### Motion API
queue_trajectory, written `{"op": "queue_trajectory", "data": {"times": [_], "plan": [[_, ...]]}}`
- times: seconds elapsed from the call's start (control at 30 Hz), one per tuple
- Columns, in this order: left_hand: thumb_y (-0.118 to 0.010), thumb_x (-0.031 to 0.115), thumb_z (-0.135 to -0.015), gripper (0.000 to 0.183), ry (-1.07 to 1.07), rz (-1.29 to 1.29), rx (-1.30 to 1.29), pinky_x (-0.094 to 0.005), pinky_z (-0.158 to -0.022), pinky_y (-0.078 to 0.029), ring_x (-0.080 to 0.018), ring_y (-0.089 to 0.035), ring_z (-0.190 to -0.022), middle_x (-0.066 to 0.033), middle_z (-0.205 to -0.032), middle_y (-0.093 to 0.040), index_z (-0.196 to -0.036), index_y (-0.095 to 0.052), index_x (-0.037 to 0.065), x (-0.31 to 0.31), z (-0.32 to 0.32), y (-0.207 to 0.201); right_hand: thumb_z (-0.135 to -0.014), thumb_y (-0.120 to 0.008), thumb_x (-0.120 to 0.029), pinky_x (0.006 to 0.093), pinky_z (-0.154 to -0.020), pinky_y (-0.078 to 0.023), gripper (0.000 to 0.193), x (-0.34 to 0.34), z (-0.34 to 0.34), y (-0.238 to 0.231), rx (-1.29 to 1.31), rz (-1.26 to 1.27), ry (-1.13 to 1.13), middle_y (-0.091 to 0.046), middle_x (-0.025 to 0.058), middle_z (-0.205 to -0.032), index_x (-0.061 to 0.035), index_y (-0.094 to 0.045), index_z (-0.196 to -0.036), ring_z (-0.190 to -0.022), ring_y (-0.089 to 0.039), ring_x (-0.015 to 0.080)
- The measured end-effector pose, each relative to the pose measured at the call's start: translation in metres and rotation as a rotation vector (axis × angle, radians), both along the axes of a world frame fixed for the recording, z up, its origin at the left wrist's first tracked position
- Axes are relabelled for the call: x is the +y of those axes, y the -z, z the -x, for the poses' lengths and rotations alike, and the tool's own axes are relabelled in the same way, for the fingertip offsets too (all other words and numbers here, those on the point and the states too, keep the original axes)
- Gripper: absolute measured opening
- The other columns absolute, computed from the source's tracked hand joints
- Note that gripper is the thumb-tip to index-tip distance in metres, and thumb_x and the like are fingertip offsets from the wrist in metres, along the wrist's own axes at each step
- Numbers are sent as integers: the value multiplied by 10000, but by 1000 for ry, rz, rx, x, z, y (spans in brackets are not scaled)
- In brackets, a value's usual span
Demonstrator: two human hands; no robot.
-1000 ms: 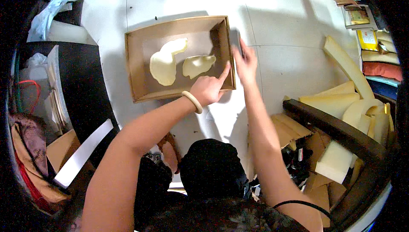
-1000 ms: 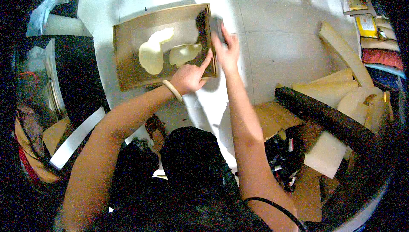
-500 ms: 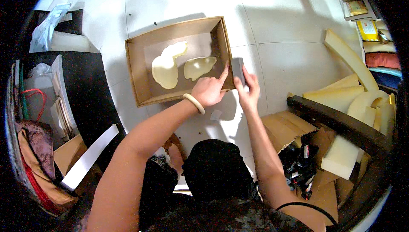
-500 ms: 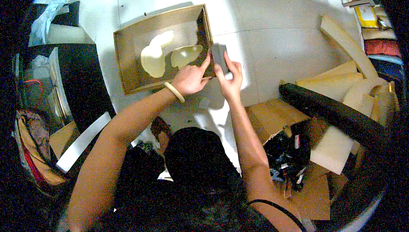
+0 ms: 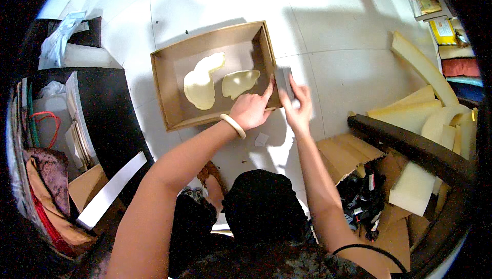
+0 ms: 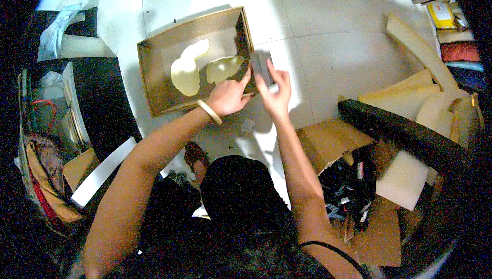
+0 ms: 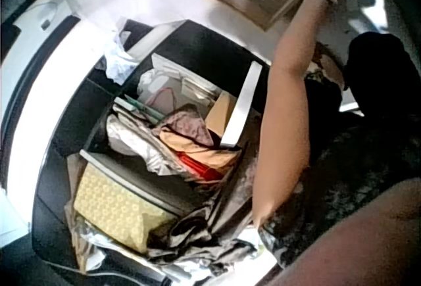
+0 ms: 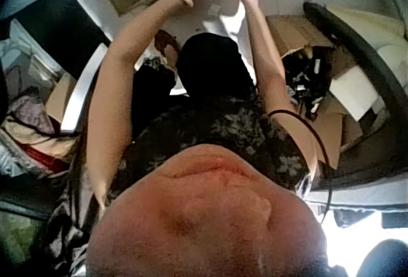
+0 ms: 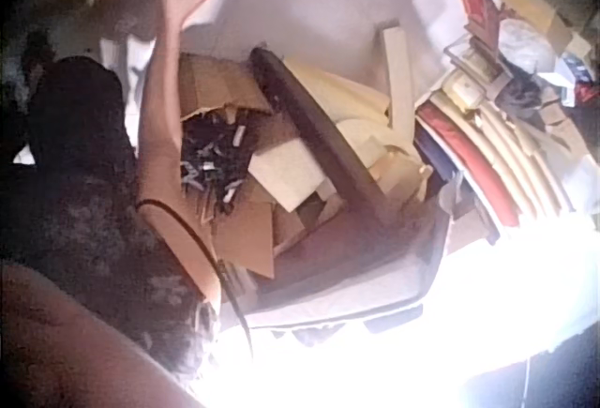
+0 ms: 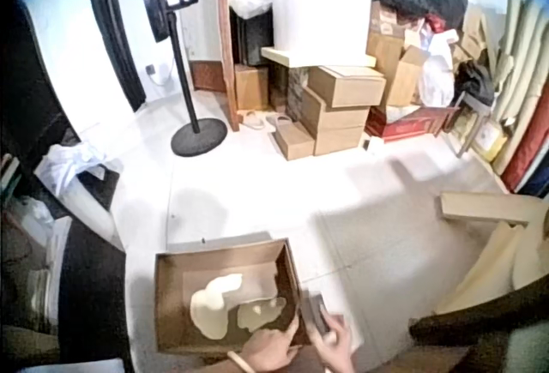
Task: The person assembles a wooden box by placing a base and side panels together. They then sand the edges of the assembled box using a sanding block and a sanding sponge, focusing on the corners and seams.
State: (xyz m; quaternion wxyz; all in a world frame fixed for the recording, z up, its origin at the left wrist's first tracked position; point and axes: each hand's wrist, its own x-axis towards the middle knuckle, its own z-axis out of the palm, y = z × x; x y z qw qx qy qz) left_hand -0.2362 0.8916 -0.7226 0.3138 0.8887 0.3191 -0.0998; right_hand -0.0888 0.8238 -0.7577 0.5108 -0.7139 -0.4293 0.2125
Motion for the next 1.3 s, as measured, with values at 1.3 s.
{"op": "queue_trajectory", "data": {"times": [1.3], "plan": [[-617,226,-809,894,-19,-20,-16,-447,-703,-540,-368,-657,-714,-225,-743,-650,-1480,-68,10,-1,-1,-2,-791,-733,-162,320,-856,-452,487,-31,-4,2,119,106,-38,-622,113,-971,-62,-602,-1249,-897,-571,185]]}}
